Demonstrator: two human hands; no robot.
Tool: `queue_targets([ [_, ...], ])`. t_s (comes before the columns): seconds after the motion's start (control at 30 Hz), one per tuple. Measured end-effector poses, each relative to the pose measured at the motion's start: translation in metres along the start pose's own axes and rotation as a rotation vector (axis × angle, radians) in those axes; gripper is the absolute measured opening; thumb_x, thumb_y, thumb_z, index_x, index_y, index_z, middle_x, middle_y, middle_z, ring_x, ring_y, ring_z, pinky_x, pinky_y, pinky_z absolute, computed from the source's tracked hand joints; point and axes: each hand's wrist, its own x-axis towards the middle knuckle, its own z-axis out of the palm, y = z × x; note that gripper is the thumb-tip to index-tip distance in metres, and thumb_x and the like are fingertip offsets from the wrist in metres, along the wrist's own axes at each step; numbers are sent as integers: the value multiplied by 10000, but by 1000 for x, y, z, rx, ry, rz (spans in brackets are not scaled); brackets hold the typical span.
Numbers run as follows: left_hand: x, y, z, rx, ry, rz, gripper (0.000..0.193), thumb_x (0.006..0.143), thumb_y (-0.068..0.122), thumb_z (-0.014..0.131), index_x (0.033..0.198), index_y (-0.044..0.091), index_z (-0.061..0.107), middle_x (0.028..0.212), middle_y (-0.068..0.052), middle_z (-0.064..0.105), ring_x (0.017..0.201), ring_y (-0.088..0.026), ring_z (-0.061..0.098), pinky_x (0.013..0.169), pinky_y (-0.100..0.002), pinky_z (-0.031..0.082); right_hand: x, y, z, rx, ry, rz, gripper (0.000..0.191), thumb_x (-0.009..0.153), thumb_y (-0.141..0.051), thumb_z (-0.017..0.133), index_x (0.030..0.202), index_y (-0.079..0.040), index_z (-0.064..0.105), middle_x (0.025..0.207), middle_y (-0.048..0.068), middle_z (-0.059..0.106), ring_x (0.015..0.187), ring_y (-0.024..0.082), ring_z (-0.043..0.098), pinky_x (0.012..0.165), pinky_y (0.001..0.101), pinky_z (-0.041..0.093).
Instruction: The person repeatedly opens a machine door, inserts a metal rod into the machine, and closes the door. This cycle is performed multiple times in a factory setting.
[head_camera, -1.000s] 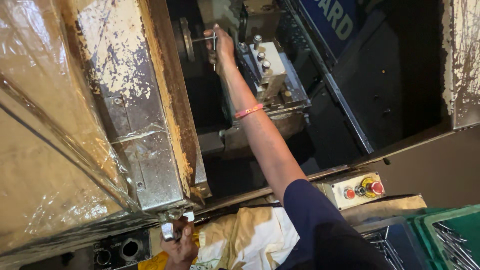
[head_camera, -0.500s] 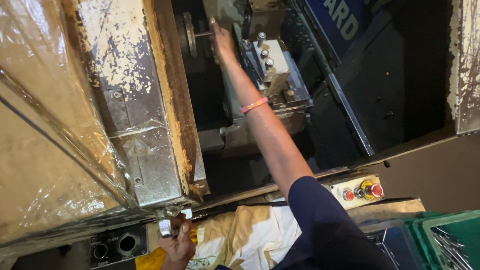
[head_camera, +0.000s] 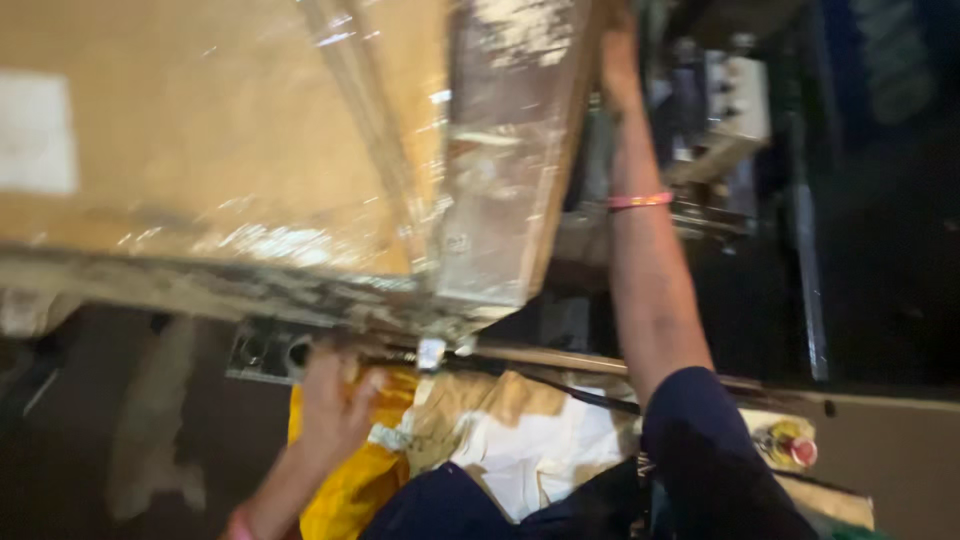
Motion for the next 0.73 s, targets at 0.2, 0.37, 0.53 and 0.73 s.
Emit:
queue_targets([
  [0.2,20,-42,-105,676,-103,-308,201,1013,250,604,1066,59,641,939,-186,678,906,-410,650,864,-532,468,0,12,-10,210,-40,235,343,1200,-308,384,1404,-34,412,1255,83,402,1117,204,391,966,338,318],
  [0.37,21,-80,-116,820,-199,-84,186,998,254,597,892,103,621,813,-115,664,707,-352,661,675,-485,524,2,18,-20,337,-76,297,337,1218,-390,396,1275,-73,494,1012,19,437,872,148,422,779,307,341],
  [0.53,5,-127,-88,1063,-301,111,351,971,380,651,731,125,658,625,-99,625,540,-294,634,536,-474,500,-4,12,-28,570,-137,332,408,1237,-472,408,1146,-112,576,770,-46,471,628,92,452,593,277,363],
  [0.73,-11,-240,-79,968,-622,-169,225,916,321,657,812,140,742,788,-154,737,733,-350,732,701,-506,566,22,-13,-13,155,-94,484,508,1035,-334,378,1406,-132,662,706,-13,613,446,74,431,352,272,341],
])
